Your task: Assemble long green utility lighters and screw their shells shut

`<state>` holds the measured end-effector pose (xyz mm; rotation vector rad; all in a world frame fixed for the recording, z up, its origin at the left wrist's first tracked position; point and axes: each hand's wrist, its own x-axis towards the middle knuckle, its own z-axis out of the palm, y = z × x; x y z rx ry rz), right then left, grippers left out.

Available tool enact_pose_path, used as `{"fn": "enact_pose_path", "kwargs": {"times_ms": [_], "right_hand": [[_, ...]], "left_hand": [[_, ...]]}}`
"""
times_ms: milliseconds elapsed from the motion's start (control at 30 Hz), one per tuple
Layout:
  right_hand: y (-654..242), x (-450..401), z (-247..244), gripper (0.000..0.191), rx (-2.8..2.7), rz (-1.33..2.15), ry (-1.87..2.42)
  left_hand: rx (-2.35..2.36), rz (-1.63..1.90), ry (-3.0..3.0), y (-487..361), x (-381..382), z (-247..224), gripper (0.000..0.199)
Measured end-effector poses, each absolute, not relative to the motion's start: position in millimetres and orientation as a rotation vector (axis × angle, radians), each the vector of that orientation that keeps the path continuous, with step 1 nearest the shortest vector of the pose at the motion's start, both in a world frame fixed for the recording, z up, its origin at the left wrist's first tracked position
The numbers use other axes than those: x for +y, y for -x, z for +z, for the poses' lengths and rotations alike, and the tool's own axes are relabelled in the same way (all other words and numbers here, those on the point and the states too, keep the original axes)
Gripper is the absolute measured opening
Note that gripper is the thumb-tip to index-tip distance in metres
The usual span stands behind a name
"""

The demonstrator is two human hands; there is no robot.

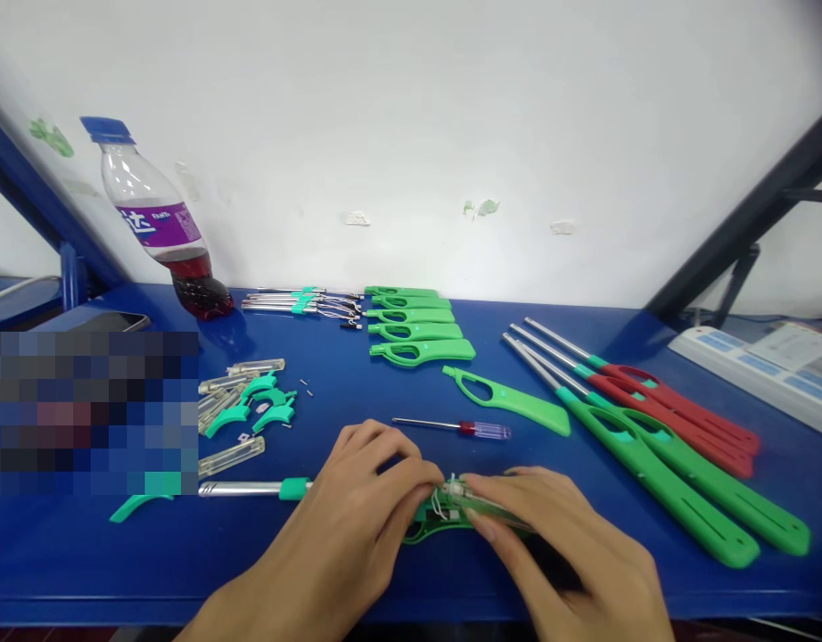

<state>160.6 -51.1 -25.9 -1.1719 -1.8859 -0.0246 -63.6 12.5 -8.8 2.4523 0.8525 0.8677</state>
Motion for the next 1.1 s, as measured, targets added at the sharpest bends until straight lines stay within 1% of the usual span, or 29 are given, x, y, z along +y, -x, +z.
{"fn": "enact_pose_path", "kwargs": {"times_ms": [267, 500, 900, 1100], "right_hand": [[-159.7, -51.4, -23.9, 0.024, -1.821, 0.018, 1.203], [-158.7, -51.0, -22.8, 0.026, -1.843, 0.039, 1.172], [-159.9, -52.8, -24.3, 0.025, -1.848, 0.059, 1.176], [-159.9, -49.9, -24.1, 0.027, -1.867, 0.031, 1.164]], "left_hand": [[0.876, 0.803, -2.41, 65.2, 8.4, -5.7, 0.027], [0.878, 0.922, -2.454, 63.1, 11.9, -5.2, 0.022], [0.86, 0.917, -2.48, 64.1, 11.6, -8.0, 0.024], [0.842, 0.95, -2.5, 63.6, 12.5, -8.1, 0.023]]}}
